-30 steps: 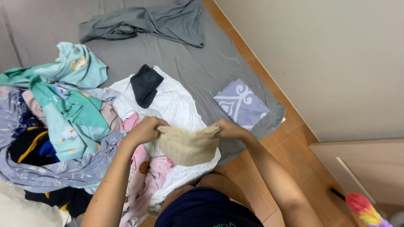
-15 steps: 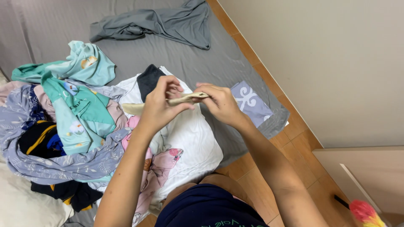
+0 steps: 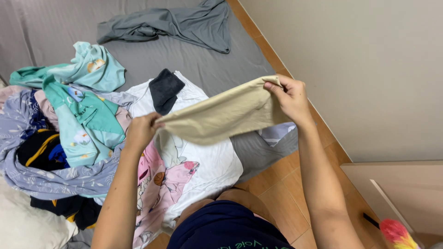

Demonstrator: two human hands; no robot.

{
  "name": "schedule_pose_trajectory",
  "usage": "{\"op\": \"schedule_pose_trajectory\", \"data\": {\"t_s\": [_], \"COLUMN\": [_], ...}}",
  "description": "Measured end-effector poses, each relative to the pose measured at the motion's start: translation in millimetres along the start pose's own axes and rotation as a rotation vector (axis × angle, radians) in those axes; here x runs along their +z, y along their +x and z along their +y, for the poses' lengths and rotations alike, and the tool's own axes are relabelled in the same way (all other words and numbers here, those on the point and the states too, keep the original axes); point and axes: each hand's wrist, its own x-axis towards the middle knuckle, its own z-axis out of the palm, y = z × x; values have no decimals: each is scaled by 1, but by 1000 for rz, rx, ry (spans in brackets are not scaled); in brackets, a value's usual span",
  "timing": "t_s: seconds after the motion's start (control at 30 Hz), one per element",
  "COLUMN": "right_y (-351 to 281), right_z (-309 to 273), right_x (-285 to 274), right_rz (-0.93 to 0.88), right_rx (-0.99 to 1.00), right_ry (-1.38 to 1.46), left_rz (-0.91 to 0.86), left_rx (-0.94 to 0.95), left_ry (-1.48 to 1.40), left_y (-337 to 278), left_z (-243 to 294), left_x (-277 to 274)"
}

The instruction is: The person folds several pieces of laundry on a bed.

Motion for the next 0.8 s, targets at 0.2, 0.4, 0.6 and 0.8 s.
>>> {"op": "schedule_pose_trajectory", "data": {"t_s": [0.2, 0.4, 0.6, 0.8], "right_y": [-54, -143, -216, -280], "right_z": [-12, 63, 114, 231], "right_x": [54, 178, 206, 207], "right_rz": [38, -318, -397, -413], "right_rx": [-361, -476, -210, 119], "right_ry": [-152, -249, -114, -424], "left_rz": [285, 16, -225, -66], "left_rx": [208, 279, -160, -109], "left_ry": [213, -259, -388, -462], "left_y": [-4, -90, -154, -161], "left_z": [41, 89, 39, 50], "left_x": [6, 102, 184, 168]}}
